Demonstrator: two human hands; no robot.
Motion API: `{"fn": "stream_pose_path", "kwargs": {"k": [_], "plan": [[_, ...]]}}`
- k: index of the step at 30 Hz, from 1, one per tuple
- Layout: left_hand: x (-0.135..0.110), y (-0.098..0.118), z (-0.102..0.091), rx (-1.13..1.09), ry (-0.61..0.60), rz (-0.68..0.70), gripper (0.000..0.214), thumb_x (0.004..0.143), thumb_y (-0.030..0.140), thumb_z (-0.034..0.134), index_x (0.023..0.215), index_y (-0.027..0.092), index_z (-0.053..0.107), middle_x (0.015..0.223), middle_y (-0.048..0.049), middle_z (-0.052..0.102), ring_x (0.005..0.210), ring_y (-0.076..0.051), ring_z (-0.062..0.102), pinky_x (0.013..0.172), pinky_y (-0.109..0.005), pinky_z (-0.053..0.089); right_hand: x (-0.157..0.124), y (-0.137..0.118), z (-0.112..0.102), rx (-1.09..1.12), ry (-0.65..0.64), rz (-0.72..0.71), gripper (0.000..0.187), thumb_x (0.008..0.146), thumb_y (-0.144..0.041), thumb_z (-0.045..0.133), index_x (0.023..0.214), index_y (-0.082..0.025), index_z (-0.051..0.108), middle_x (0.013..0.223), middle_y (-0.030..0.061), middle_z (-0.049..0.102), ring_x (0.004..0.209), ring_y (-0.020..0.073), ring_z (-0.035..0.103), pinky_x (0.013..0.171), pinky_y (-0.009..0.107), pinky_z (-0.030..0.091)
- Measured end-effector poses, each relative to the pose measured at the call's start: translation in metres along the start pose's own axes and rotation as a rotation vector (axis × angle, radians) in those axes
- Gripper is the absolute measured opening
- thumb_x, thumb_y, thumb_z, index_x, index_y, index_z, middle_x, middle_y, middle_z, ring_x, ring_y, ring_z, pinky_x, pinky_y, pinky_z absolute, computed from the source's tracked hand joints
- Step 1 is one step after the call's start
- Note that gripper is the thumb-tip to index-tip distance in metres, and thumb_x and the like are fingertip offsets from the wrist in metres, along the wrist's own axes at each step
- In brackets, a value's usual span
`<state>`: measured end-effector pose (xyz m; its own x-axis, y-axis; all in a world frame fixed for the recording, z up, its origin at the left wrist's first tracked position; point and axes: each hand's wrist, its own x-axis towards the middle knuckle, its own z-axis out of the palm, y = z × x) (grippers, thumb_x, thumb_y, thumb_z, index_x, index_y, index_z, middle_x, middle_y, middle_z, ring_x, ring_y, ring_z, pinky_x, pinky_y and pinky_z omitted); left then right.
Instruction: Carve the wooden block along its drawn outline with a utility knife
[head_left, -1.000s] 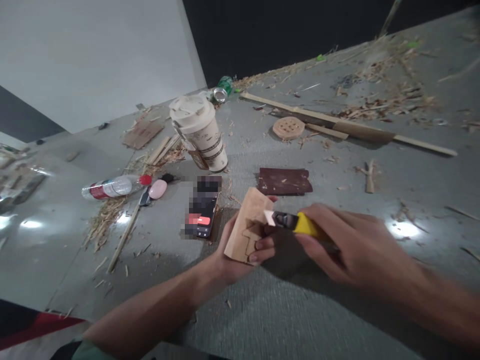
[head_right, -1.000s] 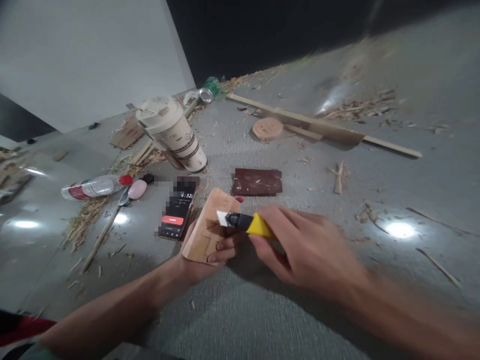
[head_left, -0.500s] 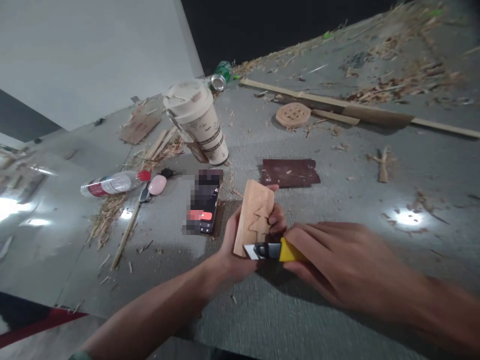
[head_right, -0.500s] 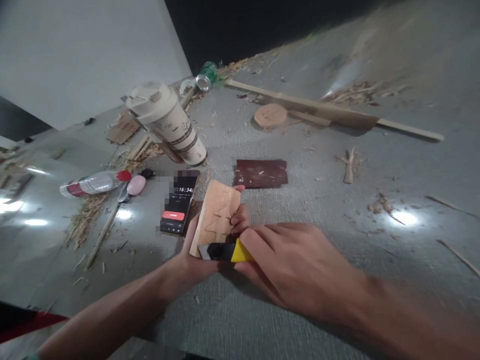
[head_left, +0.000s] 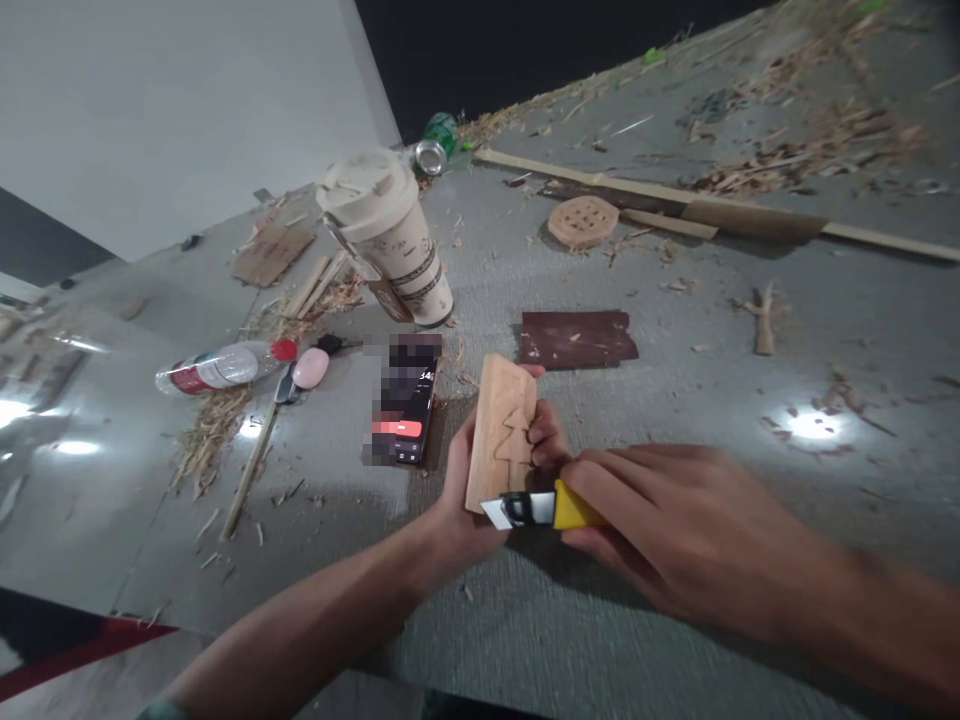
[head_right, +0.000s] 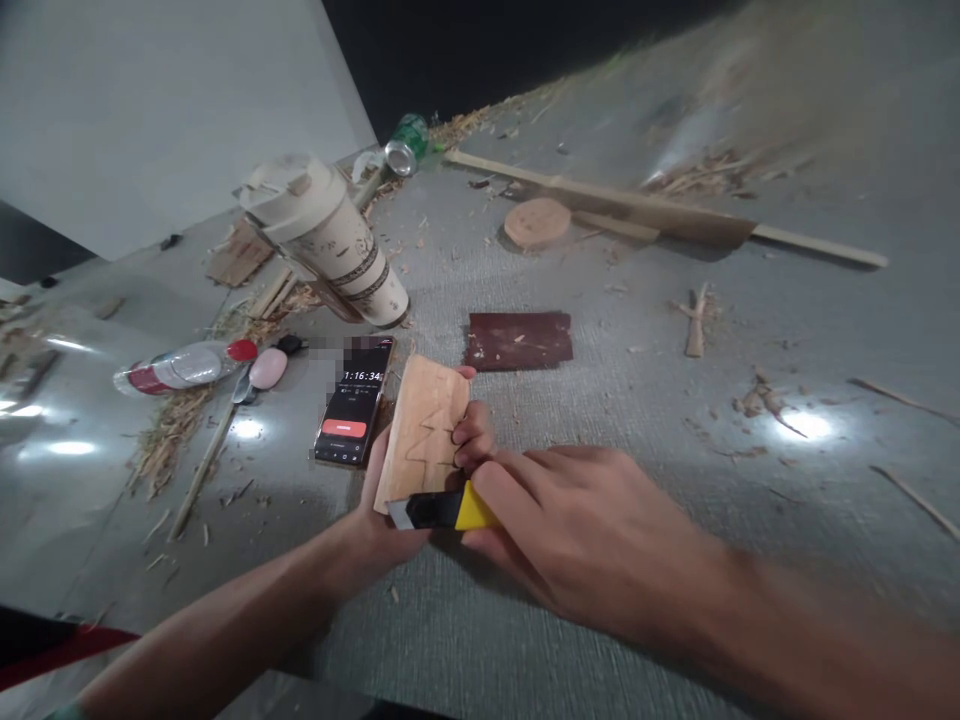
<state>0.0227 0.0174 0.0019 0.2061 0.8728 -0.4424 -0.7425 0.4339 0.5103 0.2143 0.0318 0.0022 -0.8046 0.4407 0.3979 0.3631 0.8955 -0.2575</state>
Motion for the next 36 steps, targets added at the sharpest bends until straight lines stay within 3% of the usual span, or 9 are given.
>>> {"fn": "stream_pose_path", "kwargs": {"k": [6, 12, 18, 27, 33, 36], "plan": [[-0.001, 0.0, -0.002, -0.037, -0.107, 0.023, 0.031, 0.093, 0.04, 0.073, 0.118, 0.022, 0.067, 0.077, 0.0021, 0.044, 0.066, -0.011, 0.042, 0.065, -0.02, 0.043, -0.001, 0.001, -0.002, -0.052, 0.056, 0.015, 0.033, 0.119, -0.04, 0.04, 0.093, -0.023, 0.052, 0.074, -0.0022, 0.062, 0.057, 0.0147, 0.054, 0.057, 0.035, 0.035], [-0.003, -0.003, -0.007, 0.024, -0.017, -0.024, 0.032, 0.094, 0.046, 0.07, 0.116, 0.023, 0.068, 0.079, 0.0007, 0.049, 0.061, -0.012, 0.042, 0.055, -0.021, 0.038, -0.003, 0.023, -0.011, -0.149, 0.132, 0.118, 0.037, 0.118, -0.045, 0.041, 0.092, -0.022, 0.055, 0.066, -0.0015, 0.059, 0.05, 0.0138, 0.049, 0.05, 0.032, 0.029], [0.001, 0.0, -0.002, -0.017, -0.04, -0.005, 0.033, 0.095, 0.049, 0.071, 0.116, 0.024, 0.069, 0.075, 0.0024, 0.04, 0.065, -0.013, 0.04, 0.063, -0.023, 0.042, 0.001, 0.007, -0.007, 0.093, 0.013, -0.048, 0.036, 0.119, -0.041, 0.039, 0.094, -0.022, 0.057, 0.077, -0.0014, 0.065, 0.058, 0.0124, 0.054, 0.056, 0.033, 0.039], [-0.001, 0.001, 0.001, -0.011, -0.038, -0.012, 0.037, 0.097, 0.056, 0.069, 0.117, 0.024, 0.072, 0.073, 0.0025, 0.037, 0.065, -0.015, 0.034, 0.061, -0.025, 0.04, -0.001, 0.002, -0.002, 0.132, -0.011, -0.054, 0.036, 0.12, -0.042, 0.038, 0.096, -0.022, 0.055, 0.079, -0.0018, 0.065, 0.059, 0.0133, 0.052, 0.059, 0.034, 0.038], [0.001, 0.0, -0.001, -0.063, -0.103, 0.0, 0.037, 0.096, 0.05, 0.074, 0.121, 0.024, 0.073, 0.073, 0.0025, 0.038, 0.065, -0.014, 0.033, 0.061, -0.025, 0.039, -0.001, 0.001, -0.002, 0.14, -0.05, -0.051, 0.034, 0.12, -0.041, 0.038, 0.096, -0.023, 0.055, 0.08, -0.002, 0.066, 0.06, 0.0136, 0.055, 0.06, 0.034, 0.04], [0.002, 0.0, -0.001, -0.055, -0.071, -0.013, 0.038, 0.096, 0.053, 0.073, 0.12, 0.023, 0.073, 0.072, 0.0026, 0.038, 0.064, -0.015, 0.034, 0.06, -0.025, 0.04, 0.0, 0.001, -0.002, 0.154, -0.051, -0.047, 0.035, 0.12, -0.041, 0.038, 0.096, -0.022, 0.056, 0.08, -0.0012, 0.067, 0.061, 0.0133, 0.056, 0.06, 0.033, 0.04]]}}
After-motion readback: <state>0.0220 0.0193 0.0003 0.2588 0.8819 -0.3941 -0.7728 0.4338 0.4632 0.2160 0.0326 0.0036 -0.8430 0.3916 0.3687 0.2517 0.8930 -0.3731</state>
